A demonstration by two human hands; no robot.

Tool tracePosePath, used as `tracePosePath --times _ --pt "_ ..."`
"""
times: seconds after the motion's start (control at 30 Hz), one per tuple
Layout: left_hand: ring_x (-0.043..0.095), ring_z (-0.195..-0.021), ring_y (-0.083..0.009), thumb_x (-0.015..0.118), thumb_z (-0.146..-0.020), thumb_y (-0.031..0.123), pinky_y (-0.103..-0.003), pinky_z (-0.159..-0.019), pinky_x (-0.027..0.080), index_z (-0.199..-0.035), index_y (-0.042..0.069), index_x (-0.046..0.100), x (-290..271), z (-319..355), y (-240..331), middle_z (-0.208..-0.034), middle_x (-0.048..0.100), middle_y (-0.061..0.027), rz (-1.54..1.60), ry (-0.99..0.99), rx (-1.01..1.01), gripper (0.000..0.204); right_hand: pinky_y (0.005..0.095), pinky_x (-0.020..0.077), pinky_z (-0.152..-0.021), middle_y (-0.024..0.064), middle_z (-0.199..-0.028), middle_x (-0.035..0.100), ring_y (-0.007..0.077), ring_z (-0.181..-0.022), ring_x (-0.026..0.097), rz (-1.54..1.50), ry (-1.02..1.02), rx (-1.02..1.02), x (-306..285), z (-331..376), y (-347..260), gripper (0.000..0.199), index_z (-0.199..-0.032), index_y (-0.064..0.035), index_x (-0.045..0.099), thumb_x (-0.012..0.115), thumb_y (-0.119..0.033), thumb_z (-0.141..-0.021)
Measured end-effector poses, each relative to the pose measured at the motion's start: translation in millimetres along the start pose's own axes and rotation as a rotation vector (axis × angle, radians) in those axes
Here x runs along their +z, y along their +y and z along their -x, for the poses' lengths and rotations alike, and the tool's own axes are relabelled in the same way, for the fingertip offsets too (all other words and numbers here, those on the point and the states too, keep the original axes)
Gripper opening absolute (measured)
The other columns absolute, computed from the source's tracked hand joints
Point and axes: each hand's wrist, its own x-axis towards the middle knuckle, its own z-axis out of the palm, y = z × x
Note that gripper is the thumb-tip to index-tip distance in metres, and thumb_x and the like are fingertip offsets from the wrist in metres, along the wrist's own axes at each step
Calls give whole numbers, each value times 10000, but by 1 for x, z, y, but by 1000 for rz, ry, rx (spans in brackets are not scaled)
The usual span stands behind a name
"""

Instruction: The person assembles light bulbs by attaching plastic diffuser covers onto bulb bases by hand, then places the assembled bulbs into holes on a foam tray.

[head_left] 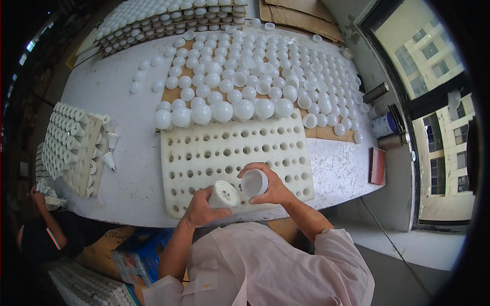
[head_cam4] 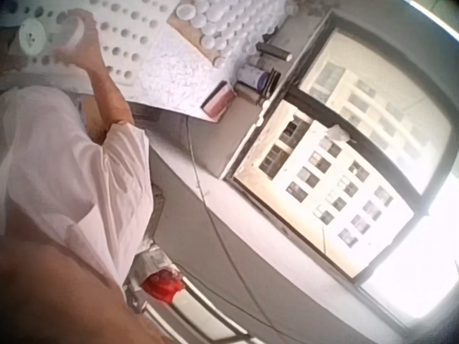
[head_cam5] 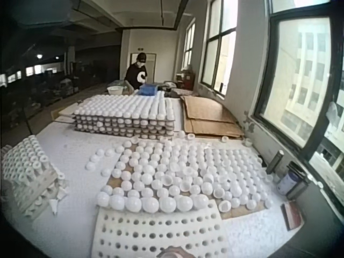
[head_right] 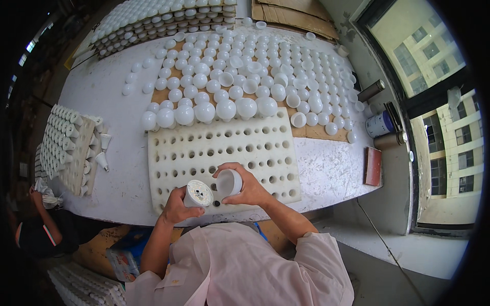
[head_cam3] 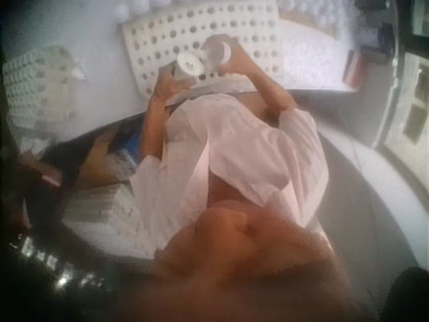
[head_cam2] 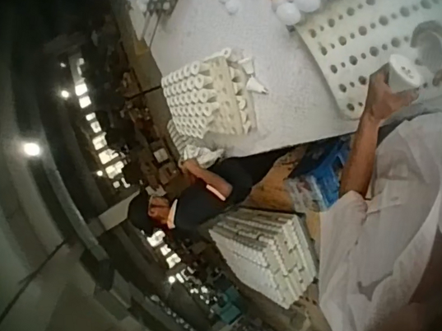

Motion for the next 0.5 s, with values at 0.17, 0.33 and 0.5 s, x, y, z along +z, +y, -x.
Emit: tracePosePath --times 0.17,0.33,0.5 --pt "602 -909 -137 780 -660 138 -295 -840 466 -1084 5 626 -3 17 -8 -980 660 -62 -59 -24 -7 470 367 389 -988 78 -1174 566 209 -1131 521 30 -132 21 21 -1 -14 783 -1248 -85 448 849 -122 -576" --pt "608 -891 -144 803 -645 168 -296 -813 475 -1075 2 626 -8 28 -14 -960 662 -79 -108 -9 -14 494 361 389 -992 64 -1184 552 205 -1138 514 86 -187 59 29 -3 -16 781 -1247 -87 455 848 -114 -572" --pt "607 -877 -139 811 -632 169 -296 -801 480 -1066 -3 627 -11 33 -20 -955 664 -78 -175 3 -31 502 360 401 -981 65 -1191 548 208 -1130 520 142 -253 62 38 -8 -17 748 -1228 -87 491 847 -113 -571"
